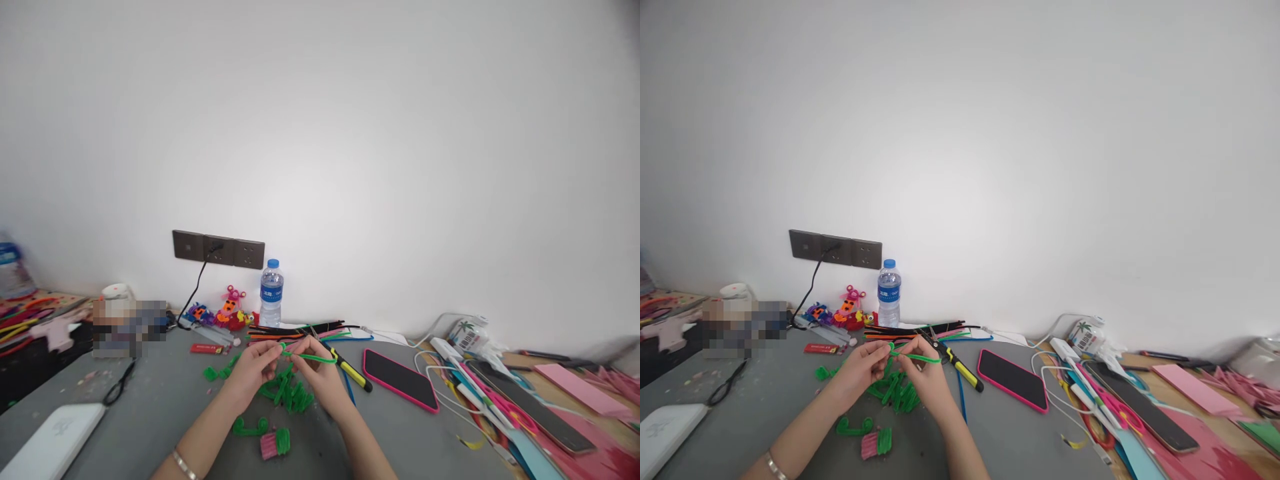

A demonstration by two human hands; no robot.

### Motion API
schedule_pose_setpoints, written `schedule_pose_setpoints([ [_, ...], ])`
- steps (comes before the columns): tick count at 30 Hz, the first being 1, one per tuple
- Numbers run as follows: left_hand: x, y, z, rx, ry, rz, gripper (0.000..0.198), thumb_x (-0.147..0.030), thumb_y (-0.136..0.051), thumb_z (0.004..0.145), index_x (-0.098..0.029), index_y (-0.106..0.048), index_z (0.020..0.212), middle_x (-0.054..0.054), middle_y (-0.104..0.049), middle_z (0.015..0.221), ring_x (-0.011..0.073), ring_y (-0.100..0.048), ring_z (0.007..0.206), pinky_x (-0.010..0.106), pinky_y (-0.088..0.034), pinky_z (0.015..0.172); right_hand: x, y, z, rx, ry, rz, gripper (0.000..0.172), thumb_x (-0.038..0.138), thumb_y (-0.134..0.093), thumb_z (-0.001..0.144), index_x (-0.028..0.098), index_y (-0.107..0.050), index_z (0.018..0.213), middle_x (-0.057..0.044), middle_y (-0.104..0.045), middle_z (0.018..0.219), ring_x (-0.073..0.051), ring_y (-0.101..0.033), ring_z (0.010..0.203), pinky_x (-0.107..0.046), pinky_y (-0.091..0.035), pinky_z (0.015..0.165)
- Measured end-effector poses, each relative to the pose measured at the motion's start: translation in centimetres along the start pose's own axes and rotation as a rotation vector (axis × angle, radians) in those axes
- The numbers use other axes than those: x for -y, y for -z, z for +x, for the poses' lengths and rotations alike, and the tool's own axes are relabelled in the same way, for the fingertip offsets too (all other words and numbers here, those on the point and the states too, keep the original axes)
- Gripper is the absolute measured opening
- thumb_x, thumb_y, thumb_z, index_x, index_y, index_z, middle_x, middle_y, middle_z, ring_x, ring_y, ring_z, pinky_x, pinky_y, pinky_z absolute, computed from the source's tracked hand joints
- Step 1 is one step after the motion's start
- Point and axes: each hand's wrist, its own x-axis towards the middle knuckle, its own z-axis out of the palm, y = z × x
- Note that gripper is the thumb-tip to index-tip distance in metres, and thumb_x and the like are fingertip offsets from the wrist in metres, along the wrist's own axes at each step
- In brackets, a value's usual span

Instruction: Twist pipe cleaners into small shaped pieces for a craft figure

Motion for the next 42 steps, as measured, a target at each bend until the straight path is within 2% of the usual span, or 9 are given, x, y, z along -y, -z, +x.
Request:
schedule_pose_setpoints([
  [7, 0.3, 0.1, 0.0, 0.073, -0.010, 0.068, 0.037, -0.047, -0.077, 0.064, -0.016, -0.057, 0.064, -0.006, -0.044, 0.054, 0.0077, -0.036, 0.051, 0.019, -0.029, 0.048, -0.5, 0.2, 0.3, 0.000, -0.021, 0.021, 0.020, 0.038, -0.064, 0.082, 0.020, -0.057, 0.080, 0.001, -0.056, 0.070, -0.014, -0.054, 0.062, -0.026, -0.045, 0.058],
  [13, 0.1, -0.2, -0.4, 0.133, -0.044, 0.275, 0.037, -0.050, -0.072, 0.068, -0.016, -0.059, 0.065, -0.005, -0.043, 0.057, 0.0085, -0.034, 0.051, 0.021, -0.025, 0.049, -0.6, 0.5, 0.4, 0.012, 0.029, 0.031, 0.021, 0.038, -0.060, 0.085, 0.019, -0.058, 0.079, 0.002, -0.053, 0.065, -0.013, -0.051, 0.060, -0.025, -0.043, 0.058],
  [21, 0.4, -0.4, -0.6, 0.241, -0.248, 0.526, 0.028, -0.041, -0.065, 0.077, -0.016, -0.061, 0.066, -0.001, -0.052, 0.064, 0.0132, -0.044, 0.061, 0.023, -0.032, 0.057, 0.0, 0.4, 0.2, 0.036, 0.002, -0.033, 0.024, 0.042, -0.061, 0.084, 0.019, -0.058, 0.076, 0.003, -0.049, 0.064, -0.011, -0.045, 0.056, -0.023, -0.040, 0.054],
  [23, 0.4, -0.4, -0.5, 0.218, -0.264, 0.519, 0.027, -0.041, -0.065, 0.077, -0.016, -0.062, 0.068, -0.001, -0.054, 0.065, 0.0139, -0.046, 0.062, 0.023, -0.034, 0.057, 0.0, 0.5, 0.3, 0.017, -0.005, -0.021, 0.027, 0.045, -0.060, 0.083, 0.020, -0.056, 0.074, 0.004, -0.047, 0.061, -0.012, -0.045, 0.054, -0.023, -0.040, 0.052],
  [26, 0.3, -0.4, -0.3, 0.101, -0.254, 0.440, 0.029, -0.045, -0.066, 0.075, -0.016, -0.064, 0.073, -0.003, -0.051, 0.061, 0.0124, -0.044, 0.057, 0.022, -0.032, 0.053, 0.1, 0.6, 0.5, -0.048, 0.008, 0.027, 0.028, 0.047, -0.061, 0.082, 0.021, -0.053, 0.077, 0.004, -0.050, 0.060, -0.013, -0.048, 0.052, -0.024, -0.041, 0.051],
  [29, 0.0, -0.4, -0.2, -0.034, -0.230, 0.350, 0.035, -0.050, -0.068, 0.072, -0.016, -0.066, 0.078, -0.005, -0.046, 0.056, 0.0105, -0.039, 0.051, 0.021, -0.029, 0.048, 0.3, 0.6, 0.6, -0.092, 0.015, 0.073, 0.026, 0.044, -0.063, 0.081, 0.021, -0.052, 0.081, 0.002, -0.056, 0.067, -0.013, -0.050, 0.054, -0.025, -0.042, 0.053],
  [32, 0.0, -0.4, -0.2, -0.104, -0.221, 0.267, 0.040, -0.052, -0.071, 0.067, -0.015, -0.067, 0.081, -0.004, -0.048, 0.056, 0.0098, -0.040, 0.050, 0.020, -0.029, 0.048, 0.5, 0.4, 0.4, -0.073, 0.026, 0.083, 0.023, 0.040, -0.065, 0.081, 0.021, -0.051, 0.078, 0.001, -0.056, 0.073, -0.012, -0.051, 0.056, -0.025, -0.043, 0.055],
  [37, 0.4, -0.6, -0.2, -0.081, -0.177, 0.191, 0.037, -0.050, -0.073, 0.066, -0.015, -0.062, 0.072, -0.005, -0.045, 0.054, 0.0086, -0.037, 0.049, 0.020, -0.028, 0.047, 0.5, 0.0, 0.0, -0.001, 0.015, 0.059, 0.022, 0.039, -0.064, 0.082, 0.021, -0.053, 0.076, 0.000, -0.056, 0.079, -0.013, -0.051, 0.061, -0.025, -0.044, 0.057],
  [42, 0.2, -0.8, -0.5, -0.011, -0.170, 0.145, 0.041, -0.050, -0.072, 0.068, -0.017, -0.049, 0.058, -0.007, -0.041, 0.052, 0.0082, -0.035, 0.049, 0.020, -0.029, 0.048, 0.3, 0.1, 0.1, -0.023, -0.008, 0.029, 0.023, 0.042, -0.064, 0.081, 0.021, -0.056, 0.079, 0.002, -0.053, 0.068, -0.013, -0.051, 0.056, -0.024, -0.043, 0.054],
])
